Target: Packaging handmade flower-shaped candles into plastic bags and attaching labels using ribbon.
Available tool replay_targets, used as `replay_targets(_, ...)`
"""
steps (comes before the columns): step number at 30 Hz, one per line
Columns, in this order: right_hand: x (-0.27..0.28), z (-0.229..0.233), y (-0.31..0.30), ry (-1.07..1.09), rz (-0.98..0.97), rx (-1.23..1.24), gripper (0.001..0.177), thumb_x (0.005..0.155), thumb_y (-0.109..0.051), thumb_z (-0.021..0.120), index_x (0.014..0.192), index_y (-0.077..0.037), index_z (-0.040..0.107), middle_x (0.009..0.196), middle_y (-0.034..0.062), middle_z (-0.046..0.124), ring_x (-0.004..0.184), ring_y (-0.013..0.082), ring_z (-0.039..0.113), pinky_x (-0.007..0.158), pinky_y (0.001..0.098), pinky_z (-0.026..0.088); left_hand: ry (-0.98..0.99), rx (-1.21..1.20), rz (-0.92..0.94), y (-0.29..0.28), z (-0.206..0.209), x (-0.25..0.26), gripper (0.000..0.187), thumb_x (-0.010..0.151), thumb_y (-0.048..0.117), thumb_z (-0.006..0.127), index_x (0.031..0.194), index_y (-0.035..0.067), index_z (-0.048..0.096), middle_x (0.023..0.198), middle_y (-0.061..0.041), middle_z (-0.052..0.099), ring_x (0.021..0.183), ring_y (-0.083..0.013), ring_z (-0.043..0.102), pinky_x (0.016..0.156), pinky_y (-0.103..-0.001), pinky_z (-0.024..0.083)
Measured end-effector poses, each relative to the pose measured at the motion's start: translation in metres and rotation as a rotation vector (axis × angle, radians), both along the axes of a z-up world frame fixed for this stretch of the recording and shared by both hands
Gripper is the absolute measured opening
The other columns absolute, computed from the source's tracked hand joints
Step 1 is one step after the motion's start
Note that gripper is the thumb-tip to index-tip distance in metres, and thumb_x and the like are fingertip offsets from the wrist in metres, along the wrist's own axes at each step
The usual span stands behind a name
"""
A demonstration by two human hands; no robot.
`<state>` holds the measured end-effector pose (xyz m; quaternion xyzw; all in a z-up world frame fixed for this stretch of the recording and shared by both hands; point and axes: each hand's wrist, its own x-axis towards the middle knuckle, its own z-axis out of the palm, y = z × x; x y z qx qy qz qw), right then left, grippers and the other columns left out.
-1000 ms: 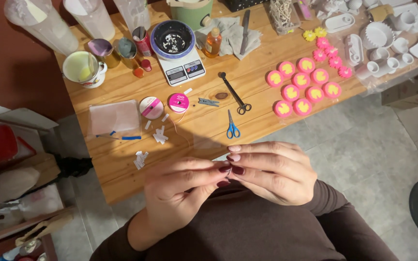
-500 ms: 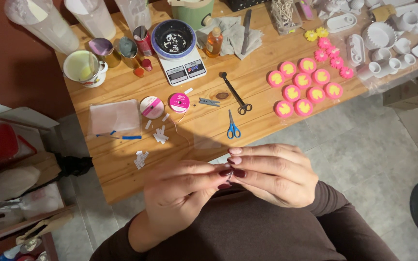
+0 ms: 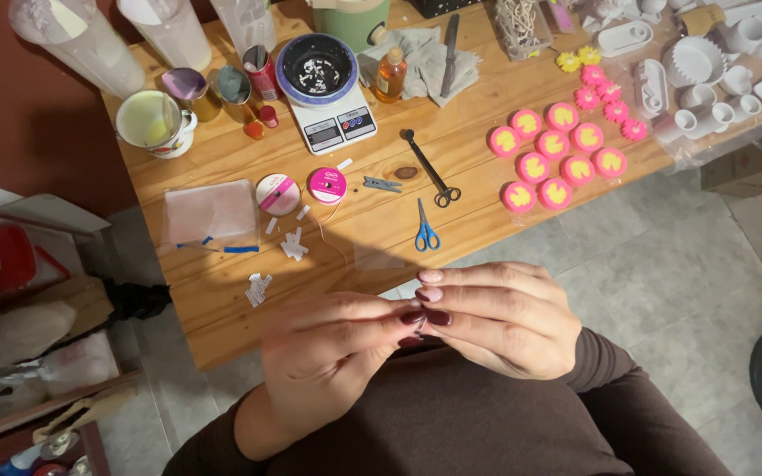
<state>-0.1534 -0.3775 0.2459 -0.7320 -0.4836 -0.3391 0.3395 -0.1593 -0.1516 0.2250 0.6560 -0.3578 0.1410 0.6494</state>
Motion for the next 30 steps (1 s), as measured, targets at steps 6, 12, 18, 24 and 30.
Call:
replay_targets(6,-0.0016,-0.0028,-0.0002,0.023,0.003,0.012,0.03,0.087,-0.005,0.089,0.109,0.0,0.069,0.112,0.0149,0.071,0.106,0.0312,0.075,0.085,0.0373,0.066,0.0,-0.003,-0.017,0.0007,0.0014,0.0012,0.019,0.089,-0.003,0.08,0.106,0.002,0.075,0.1,-0.008,0.078,0.091,-0.0194,0.079,0.08,-0.029,0.066)
replay_targets(12,-0.0016,-0.0018,-0.0014,0.039,0.008,0.001,0.03,0.087,-0.005,0.089,0.109,0.0,0.069,0.111,0.0147,0.071,0.105,0.0314,0.075,0.085,0.038,0.066,-0.003,-0.009,-0.04,0.0009,0.0009,0.0031,0.019,0.09,-0.005,0.077,0.108,0.001,0.074,0.1,-0.009,0.077,0.091,-0.0202,0.079,0.08,-0.029,0.066)
replay_targets(18,0.0003,-0.0043,-0.0007,0.026,0.014,0.036,0.03,0.086,-0.005,0.089,0.108,0.0,0.069,0.11,0.0148,0.071,0.105,0.0312,0.075,0.084,0.0371,0.066,-0.027,0.017,-0.037,0.0017,0.0033,0.0048,0.018,0.09,-0.005,0.078,0.106,0.002,0.074,0.1,-0.008,0.077,0.091,-0.0201,0.079,0.079,-0.029,0.066)
replay_targets(24,0.0013,-0.0027,-0.001,0.033,0.015,0.025,0.03,0.086,-0.004,0.089,0.108,0.001,0.069,0.11,0.0154,0.071,0.104,0.0315,0.075,0.084,0.0381,0.067,-0.025,0.001,-0.029,-0.0001,0.0028,0.0049,0.02,0.089,-0.005,0.078,0.107,0.002,0.074,0.1,-0.008,0.077,0.091,-0.0198,0.079,0.079,-0.029,0.066)
replay_targets(30,0.0029,-0.0065,0.0001,0.029,0.024,0.053,0.031,0.087,-0.004,0.089,0.109,0.001,0.068,0.109,0.0154,0.071,0.103,0.0318,0.076,0.083,0.0386,0.067,-0.029,-0.009,-0.031,0.0002,0.001,0.0063,0.02,0.09,-0.006,0.078,0.107,0.002,0.074,0.101,-0.008,0.077,0.092,-0.0204,0.079,0.08,-0.03,0.066)
